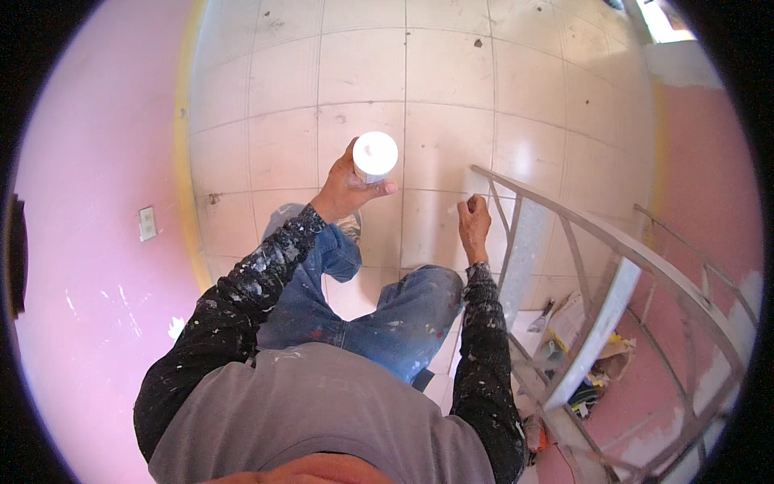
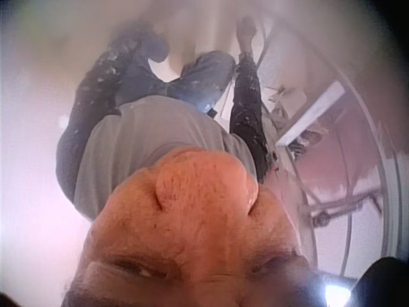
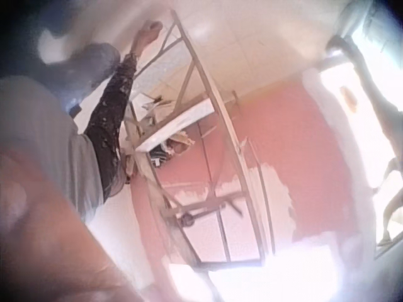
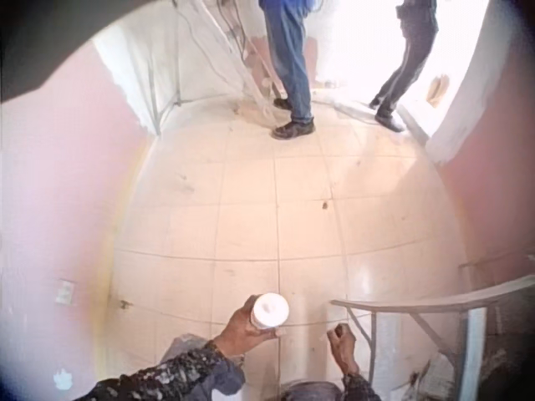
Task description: The person applies wall compound to the ceiling and upper wall using a trowel and hawk, smoothing the surface in multiple passes. They then prepare a caulking gun by removing the nozzle cap and inserting a new tube.
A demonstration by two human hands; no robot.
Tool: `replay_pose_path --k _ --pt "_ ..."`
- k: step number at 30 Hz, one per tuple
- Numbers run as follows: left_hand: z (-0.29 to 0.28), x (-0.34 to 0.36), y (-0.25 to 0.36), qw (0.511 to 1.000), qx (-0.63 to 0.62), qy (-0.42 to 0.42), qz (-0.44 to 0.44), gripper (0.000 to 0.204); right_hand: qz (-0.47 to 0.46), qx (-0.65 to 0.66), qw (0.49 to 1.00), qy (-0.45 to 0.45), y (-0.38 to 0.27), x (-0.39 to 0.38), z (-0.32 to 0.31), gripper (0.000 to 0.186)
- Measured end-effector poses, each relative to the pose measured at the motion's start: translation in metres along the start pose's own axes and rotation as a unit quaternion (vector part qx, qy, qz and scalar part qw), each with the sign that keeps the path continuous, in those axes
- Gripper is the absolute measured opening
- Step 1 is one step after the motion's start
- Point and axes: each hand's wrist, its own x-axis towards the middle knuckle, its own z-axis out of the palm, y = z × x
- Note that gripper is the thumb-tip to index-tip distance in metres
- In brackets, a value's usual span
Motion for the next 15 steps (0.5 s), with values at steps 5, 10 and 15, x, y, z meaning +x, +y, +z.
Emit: replay_pose_path --k 5,10,15 --pt "-0.011 0.002 0.04 0.962 0.133 0.046 0.232 0.07 0.156 0.561 0.813 -0.011 -0.15 -0.038 -0.047 0.021" --pt "-0.011 -0.011 0.121 0.927 0.214 0.038 0.306 0.064 0.17 0.69 0.697 -0.1 -0.286 -0.085 -0.121 0.025" --pt "-0.032 -0.01 0.165 0.918 0.202 0.061 0.337 0.066 0.135 0.734 0.65 -0.143 -0.376 -0.113 -0.156 0.025"
